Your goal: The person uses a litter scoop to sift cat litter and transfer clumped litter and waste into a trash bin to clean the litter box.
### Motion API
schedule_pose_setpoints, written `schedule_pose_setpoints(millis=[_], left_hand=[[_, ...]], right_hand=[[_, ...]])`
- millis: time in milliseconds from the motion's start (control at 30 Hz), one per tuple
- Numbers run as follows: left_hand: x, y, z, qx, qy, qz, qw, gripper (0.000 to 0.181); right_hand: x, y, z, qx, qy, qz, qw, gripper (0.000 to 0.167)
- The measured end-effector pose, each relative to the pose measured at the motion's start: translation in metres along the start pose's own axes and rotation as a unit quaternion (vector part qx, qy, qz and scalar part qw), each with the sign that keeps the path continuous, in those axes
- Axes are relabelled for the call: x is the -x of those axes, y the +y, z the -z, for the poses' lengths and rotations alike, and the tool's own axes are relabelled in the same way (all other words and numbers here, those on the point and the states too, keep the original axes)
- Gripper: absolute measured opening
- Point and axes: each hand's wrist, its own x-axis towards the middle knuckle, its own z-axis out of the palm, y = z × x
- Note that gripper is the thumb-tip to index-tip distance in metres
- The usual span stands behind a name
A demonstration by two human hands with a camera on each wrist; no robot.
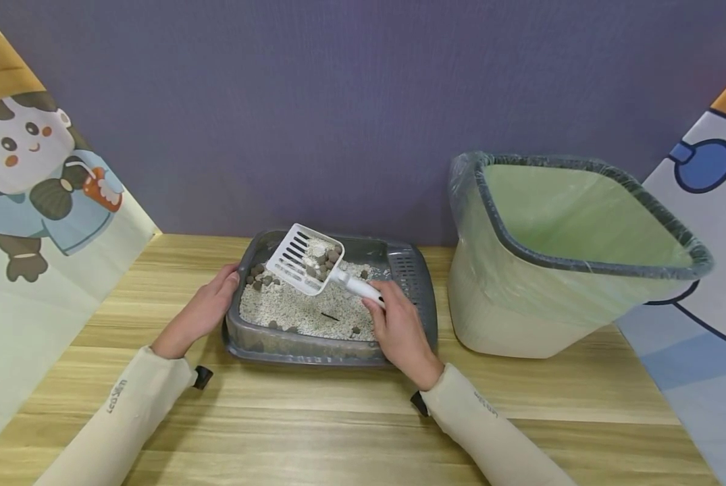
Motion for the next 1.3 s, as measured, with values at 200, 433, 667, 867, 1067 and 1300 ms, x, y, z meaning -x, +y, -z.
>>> schedule_pose_setpoints(millis=[200, 433, 667, 867, 1067, 1300], left_hand=[[0.000, 0.000, -0.001, 0.004, -0.002, 0.002, 1.0000, 0.057], [0.000, 0.000, 0.000, 0.004, -0.001, -0.001, 1.0000, 0.058], [0.000, 0.000, 0.000, 0.002, 0.003, -0.003, 1.0000, 0.057], [0.001, 0.000, 0.001, -0.002, 0.003, -0.011, 0.9999, 0.057], [0.000, 0.001, 0.001, -0.003, -0.001, -0.011, 0.9999, 0.059], [-0.001, -0.002, 0.001, -0.005, 0.021, -0.018, 0.9996, 0.059]], right_hand=[[0.000, -0.001, 0.000, 0.008, -0.001, -0.017, 0.9998, 0.028], [0.001, -0.002, -0.001, 0.009, 0.006, -0.019, 0.9998, 0.028], [0.001, -0.003, 0.000, -0.006, -0.013, -0.031, 0.9994, 0.030], [0.000, -0.003, 0.006, -0.034, -0.045, -0.042, 0.9975, 0.035], [-0.008, -0.016, 0.035, -0.021, -0.037, -0.022, 0.9989, 0.033], [-0.022, -0.039, 0.083, 0.048, 0.038, 0.071, 0.9956, 0.026]])
